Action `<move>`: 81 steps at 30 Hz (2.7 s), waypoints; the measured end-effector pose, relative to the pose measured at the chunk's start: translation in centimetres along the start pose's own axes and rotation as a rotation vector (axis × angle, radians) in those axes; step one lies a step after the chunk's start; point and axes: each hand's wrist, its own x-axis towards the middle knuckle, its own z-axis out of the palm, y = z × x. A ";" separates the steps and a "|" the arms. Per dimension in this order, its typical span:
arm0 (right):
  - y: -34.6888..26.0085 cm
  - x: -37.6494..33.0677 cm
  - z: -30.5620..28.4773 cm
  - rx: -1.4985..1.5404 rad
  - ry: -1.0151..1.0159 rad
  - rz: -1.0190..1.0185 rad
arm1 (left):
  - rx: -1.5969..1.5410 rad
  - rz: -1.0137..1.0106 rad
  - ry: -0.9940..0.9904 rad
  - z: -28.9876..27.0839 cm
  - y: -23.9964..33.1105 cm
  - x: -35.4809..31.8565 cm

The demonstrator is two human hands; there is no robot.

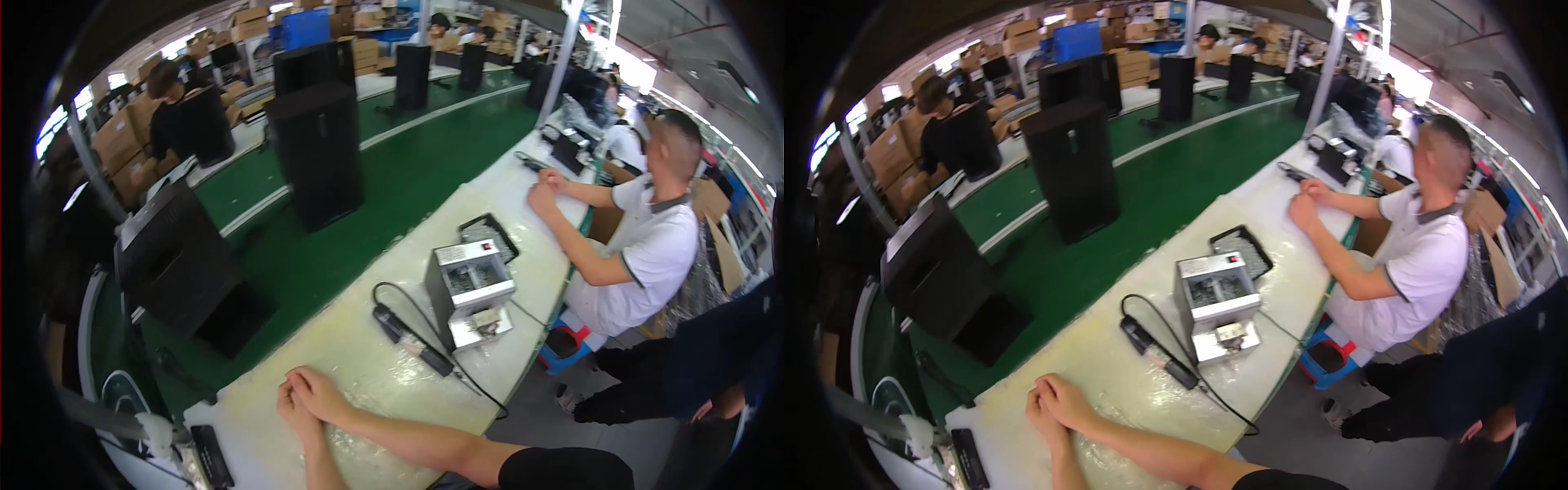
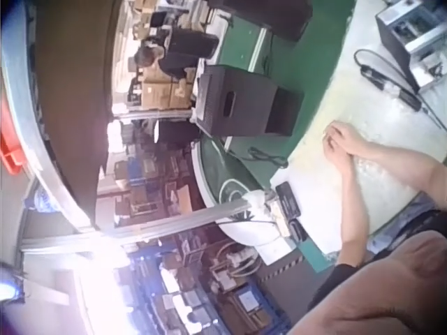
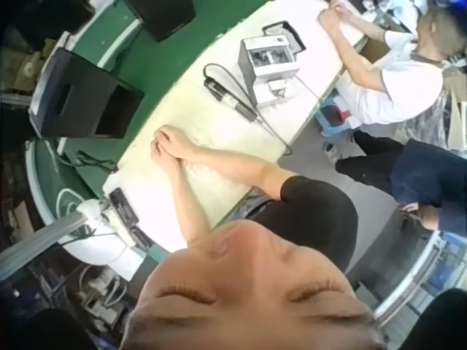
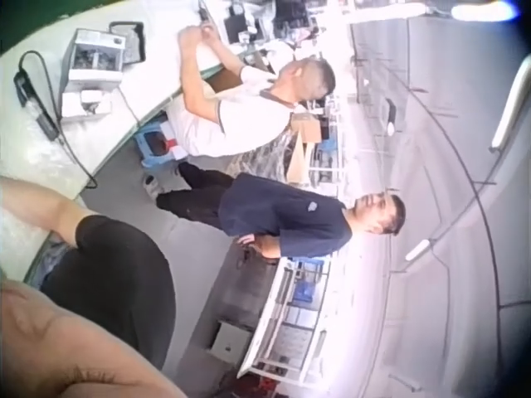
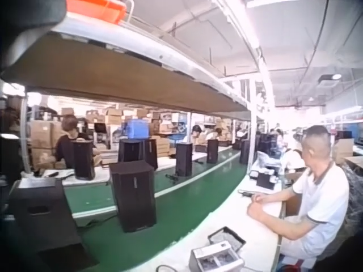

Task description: Assembling electronic device components by fastening screws on plastic casings using an electric screwdriver on an assembly line.

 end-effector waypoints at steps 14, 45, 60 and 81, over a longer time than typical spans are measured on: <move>-0.6 0.1 0.0 0.075 -0.038 0.084 | -0.098 -0.016 0.073 0.5 0.8 -0.5; -1.0 0.1 0.0 0.087 -0.040 0.128 | -0.191 -0.054 0.093 0.7 -0.4 -0.5; -1.0 0.2 0.1 0.120 -0.036 0.119 | -0.154 -0.064 0.067 0.1 -0.7 -0.1; -1.4 0.2 -0.2 0.075 -0.048 0.150 | -1.327 0.452 -0.348 2.4 -4.2 1.6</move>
